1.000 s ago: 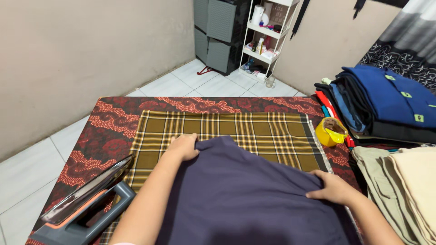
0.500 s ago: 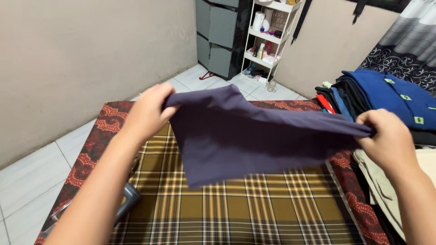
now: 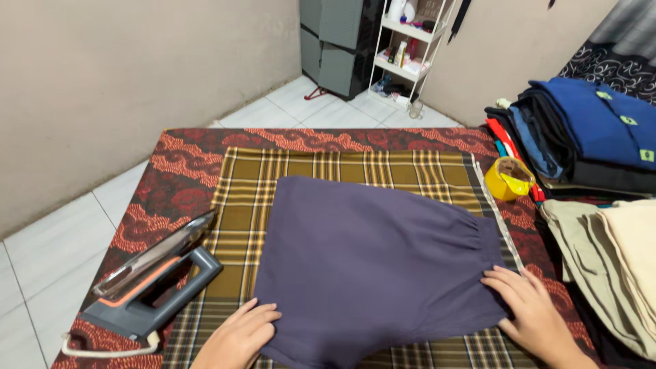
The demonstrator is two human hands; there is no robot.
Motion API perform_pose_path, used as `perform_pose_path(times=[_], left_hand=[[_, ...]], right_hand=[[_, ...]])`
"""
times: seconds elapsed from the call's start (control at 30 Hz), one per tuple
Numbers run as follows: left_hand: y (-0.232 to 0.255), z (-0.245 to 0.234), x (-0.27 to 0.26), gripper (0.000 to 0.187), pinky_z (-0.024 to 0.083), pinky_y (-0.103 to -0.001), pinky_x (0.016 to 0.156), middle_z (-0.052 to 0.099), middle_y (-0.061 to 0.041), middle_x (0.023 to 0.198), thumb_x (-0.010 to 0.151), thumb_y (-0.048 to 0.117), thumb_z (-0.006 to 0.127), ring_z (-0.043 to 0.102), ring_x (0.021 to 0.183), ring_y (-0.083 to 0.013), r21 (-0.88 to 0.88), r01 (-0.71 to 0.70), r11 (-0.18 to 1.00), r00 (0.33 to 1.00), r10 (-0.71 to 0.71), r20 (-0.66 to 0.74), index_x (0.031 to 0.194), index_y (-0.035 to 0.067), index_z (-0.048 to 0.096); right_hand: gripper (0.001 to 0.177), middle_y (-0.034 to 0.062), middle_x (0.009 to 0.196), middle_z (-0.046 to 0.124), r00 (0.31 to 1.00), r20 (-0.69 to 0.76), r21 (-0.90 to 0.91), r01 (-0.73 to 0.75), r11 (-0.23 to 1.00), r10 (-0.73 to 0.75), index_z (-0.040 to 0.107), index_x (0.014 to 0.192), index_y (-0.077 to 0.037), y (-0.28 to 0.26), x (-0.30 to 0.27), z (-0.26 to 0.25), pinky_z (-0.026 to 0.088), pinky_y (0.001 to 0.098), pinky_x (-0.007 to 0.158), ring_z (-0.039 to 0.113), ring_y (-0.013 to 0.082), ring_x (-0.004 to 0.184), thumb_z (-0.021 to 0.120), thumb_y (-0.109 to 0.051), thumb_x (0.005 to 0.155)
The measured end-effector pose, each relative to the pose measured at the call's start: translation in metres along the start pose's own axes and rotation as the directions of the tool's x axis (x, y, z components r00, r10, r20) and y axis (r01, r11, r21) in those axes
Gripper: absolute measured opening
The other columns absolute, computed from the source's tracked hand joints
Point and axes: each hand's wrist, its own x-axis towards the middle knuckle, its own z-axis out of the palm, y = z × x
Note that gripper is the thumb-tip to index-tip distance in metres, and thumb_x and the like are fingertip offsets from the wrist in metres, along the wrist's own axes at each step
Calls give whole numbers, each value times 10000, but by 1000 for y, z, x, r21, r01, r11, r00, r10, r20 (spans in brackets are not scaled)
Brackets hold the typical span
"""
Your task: The person irons a pair of dark purple shorts on a patterned table using a handheld electric iron. They smooth the fabric, flip the shorts, and iron both sides before folding them neatly.
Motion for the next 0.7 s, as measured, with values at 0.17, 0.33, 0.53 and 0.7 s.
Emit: perform_pose_path(times=[0.17, 0.33, 0.53, 0.7], left_hand=[[2, 20, -28, 401, 391, -482, 1120, 654, -151, 1306, 656, -37, 696, 548, 1299, -353, -150, 193, 970, 981, -193, 10, 1051, -5, 638], [16, 12, -25, 442, 387, -474, 1152, 666, -133, 1311, 650, -72, 687, 565, 1316, -331, -161, 222, 962, 974, -212, 80, 1082, 11, 646], [32, 2, -20, 475, 407, -463, 1107, 683, -137, 1240, 721, 4, 757, 589, 1249, -340, -238, 316, 919, 946, -325, 1, 1187, 42, 674], [11, -8, -8, 308, 518, -426, 997, 776, -115, 1124, 677, 43, 756, 708, 1119, -330, -335, 284, 898, 955, -298, 9, 976, 44, 682]], right_hand=[[702, 75, 1375, 586, 993, 76, 26, -91, 995, 89, 628, 1204, -117, 7, -2, 6, 379, 443, 1122, 480, 291, 1362, 768, -31, 521], [660, -1, 1334, 612, 997, 58, -128, -42, 991, 50, 648, 1211, -174, 3, -4, -5, 349, 450, 1178, 508, 229, 1355, 783, -74, 573], [557, 74, 1348, 594, 998, 3, -27, 56, 998, -56, 643, 1205, -84, -31, -14, -6, 267, 529, 1173, 485, 255, 1349, 708, -159, 657], [398, 84, 1302, 644, 991, 67, 101, 110, 989, -117, 669, 1155, -78, -29, -12, 12, 345, 501, 1137, 546, 265, 1293, 699, -209, 781]])
